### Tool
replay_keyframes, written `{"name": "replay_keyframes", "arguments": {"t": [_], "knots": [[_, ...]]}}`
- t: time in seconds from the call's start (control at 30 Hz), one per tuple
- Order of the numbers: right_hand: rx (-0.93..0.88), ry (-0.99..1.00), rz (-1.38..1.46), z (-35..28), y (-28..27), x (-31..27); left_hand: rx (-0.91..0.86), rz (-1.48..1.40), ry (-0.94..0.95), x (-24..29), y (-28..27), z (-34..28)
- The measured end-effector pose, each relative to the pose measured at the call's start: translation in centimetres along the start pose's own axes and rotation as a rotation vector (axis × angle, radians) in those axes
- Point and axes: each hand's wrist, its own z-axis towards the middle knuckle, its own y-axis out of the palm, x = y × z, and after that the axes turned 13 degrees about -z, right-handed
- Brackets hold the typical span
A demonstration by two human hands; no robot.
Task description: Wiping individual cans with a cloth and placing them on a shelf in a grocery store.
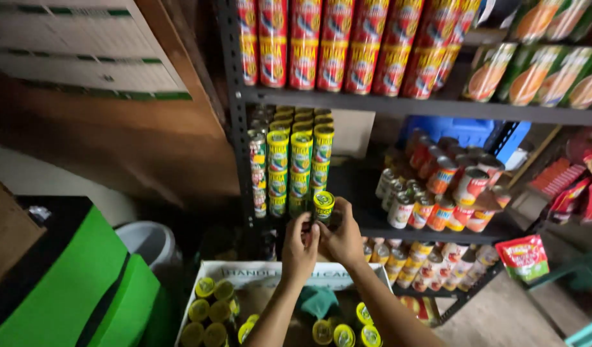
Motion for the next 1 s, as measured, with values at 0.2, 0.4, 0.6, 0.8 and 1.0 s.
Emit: {"name": "replay_keyframes", "arguments": {"t": [0.2, 0.4, 0.6, 0.8, 1.0], "knots": [[0.03, -0.233, 0.085, 4.0, 1.3, 2.6, -0.075, 0.084, 0.114, -1.2, 0.9, 1.0], [-0.078, -0.109, 0.111, 3.8, 2.2, 2.5, -0.038, 0.199, 0.041, -2.2, 0.9, 0.4], [-0.044, -0.202, 0.1, 3.8, 2.7, 3.1, -0.08, 0.171, 0.084, -2.3, 0.7, 0.2], [-0.018, -0.23, 0.049, 4.2, 2.9, 3.3, -0.101, 0.149, 0.076, -1.8, 0.3, 0.4], [0.095, -0.189, 0.02, 2.3, 2.5, 2.6, 0.023, -0.021, 0.044, -1.3, -0.8, -1.3]]}}
